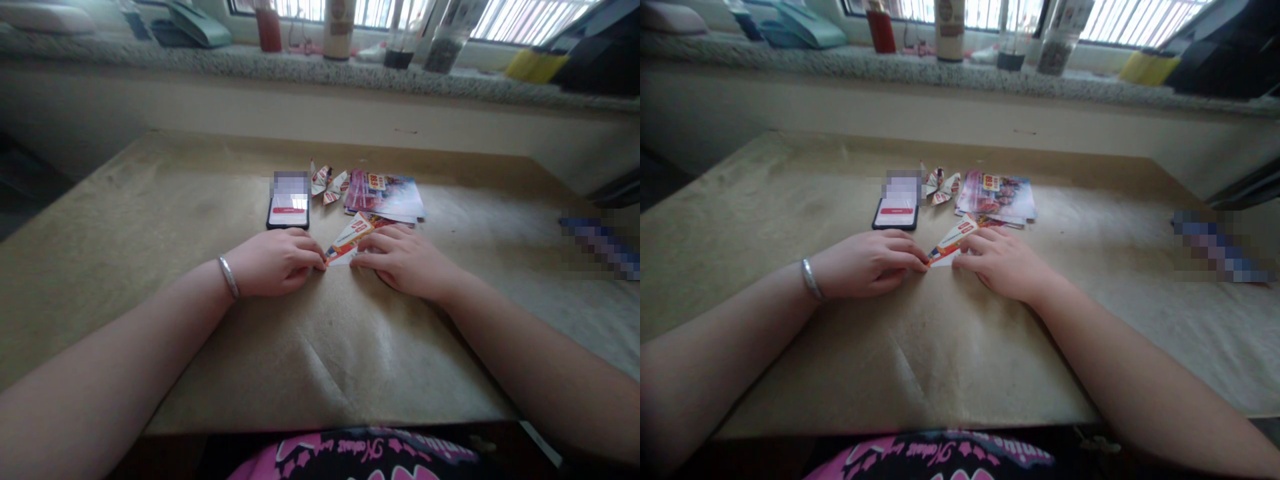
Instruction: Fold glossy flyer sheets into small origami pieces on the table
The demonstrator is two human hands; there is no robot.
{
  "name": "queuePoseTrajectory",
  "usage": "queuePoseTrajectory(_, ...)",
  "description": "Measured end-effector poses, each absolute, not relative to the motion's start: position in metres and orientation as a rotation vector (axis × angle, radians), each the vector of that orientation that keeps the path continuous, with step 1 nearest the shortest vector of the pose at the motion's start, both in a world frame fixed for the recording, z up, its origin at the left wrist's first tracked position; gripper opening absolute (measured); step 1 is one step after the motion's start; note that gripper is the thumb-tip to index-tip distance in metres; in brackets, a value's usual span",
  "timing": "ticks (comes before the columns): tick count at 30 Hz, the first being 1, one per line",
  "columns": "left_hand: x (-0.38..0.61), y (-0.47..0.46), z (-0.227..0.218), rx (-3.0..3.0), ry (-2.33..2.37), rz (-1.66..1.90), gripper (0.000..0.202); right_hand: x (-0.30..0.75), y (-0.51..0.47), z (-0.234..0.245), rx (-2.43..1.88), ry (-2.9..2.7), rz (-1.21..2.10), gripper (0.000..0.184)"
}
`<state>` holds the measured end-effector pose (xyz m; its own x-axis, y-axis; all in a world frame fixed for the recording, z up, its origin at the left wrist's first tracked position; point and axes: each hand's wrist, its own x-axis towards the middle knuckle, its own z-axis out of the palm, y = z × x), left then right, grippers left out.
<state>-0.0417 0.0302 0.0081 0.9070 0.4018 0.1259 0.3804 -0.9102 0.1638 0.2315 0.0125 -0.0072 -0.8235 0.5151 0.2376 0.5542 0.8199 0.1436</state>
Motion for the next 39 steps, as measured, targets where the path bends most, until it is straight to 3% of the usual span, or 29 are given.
queuePoseTrajectory(18, -0.043, 0.031, 0.007, 2.911, 0.622, 0.239, 0.033, 0.248, 0.011, -0.005, -0.883, -2.806, -0.283, 0.027)
queuePoseTrajectory(39, -0.045, 0.032, 0.008, 2.843, 0.608, 0.248, 0.03, 0.271, 0.012, -0.007, -0.921, -2.748, -0.102, 0.035)
